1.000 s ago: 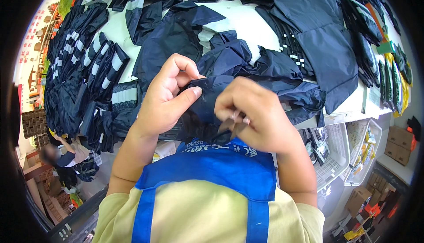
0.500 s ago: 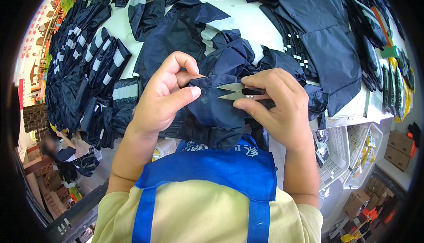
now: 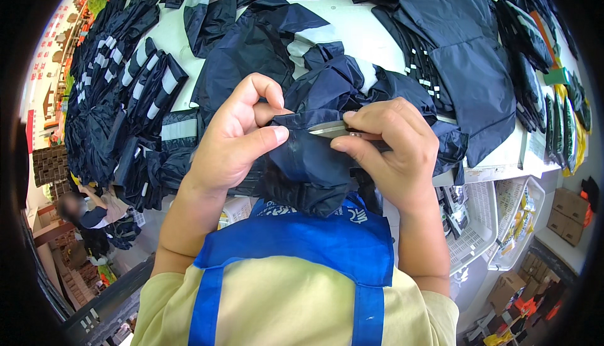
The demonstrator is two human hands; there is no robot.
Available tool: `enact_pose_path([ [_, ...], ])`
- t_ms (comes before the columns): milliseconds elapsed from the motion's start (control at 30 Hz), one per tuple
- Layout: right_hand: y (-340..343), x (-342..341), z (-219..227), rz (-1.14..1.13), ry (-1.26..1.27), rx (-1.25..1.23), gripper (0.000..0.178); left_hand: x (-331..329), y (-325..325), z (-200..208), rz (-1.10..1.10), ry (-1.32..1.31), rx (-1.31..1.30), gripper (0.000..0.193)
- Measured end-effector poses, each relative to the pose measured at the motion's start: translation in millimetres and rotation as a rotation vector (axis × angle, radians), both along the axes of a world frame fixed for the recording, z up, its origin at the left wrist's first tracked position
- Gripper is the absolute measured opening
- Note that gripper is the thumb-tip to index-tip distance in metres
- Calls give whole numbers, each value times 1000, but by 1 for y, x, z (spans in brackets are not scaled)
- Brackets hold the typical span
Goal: The person folds several dark-colored garments on a white table. They smooth the fabric, fold the sleeves and body, and stack the folded items. The person handles the garments one at a time, turning them over as needed to complete the folds.
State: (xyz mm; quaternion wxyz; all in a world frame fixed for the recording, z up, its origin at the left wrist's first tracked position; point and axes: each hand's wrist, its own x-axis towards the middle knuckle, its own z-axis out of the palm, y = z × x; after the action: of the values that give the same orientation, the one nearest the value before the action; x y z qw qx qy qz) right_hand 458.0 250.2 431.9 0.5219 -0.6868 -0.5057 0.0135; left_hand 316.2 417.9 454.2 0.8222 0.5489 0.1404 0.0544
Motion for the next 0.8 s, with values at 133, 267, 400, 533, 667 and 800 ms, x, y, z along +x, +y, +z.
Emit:
enact_pose_path([
  [133, 0, 2, 2, 20, 69, -64, 31, 0, 0, 0, -23, 4, -1, 26],
  [267, 3, 2, 9, 42, 90, -111, 31, 0, 0, 2, -37, 25, 41, 26],
  [400, 4, 5, 14, 67, 95, -142, 29, 0, 1, 3, -67, 36, 66, 27],
  [533, 5, 5, 13, 83, 82, -140, 29, 2, 3, 3, -91, 41, 51, 28],
  [667, 4, 4, 12, 72, 71, -142, 27, 2, 3, 3, -91, 56, 59, 29],
  [800, 5, 1, 8, 57, 163, -116, 27, 3, 3, 3, -100, 58, 70, 29],
])
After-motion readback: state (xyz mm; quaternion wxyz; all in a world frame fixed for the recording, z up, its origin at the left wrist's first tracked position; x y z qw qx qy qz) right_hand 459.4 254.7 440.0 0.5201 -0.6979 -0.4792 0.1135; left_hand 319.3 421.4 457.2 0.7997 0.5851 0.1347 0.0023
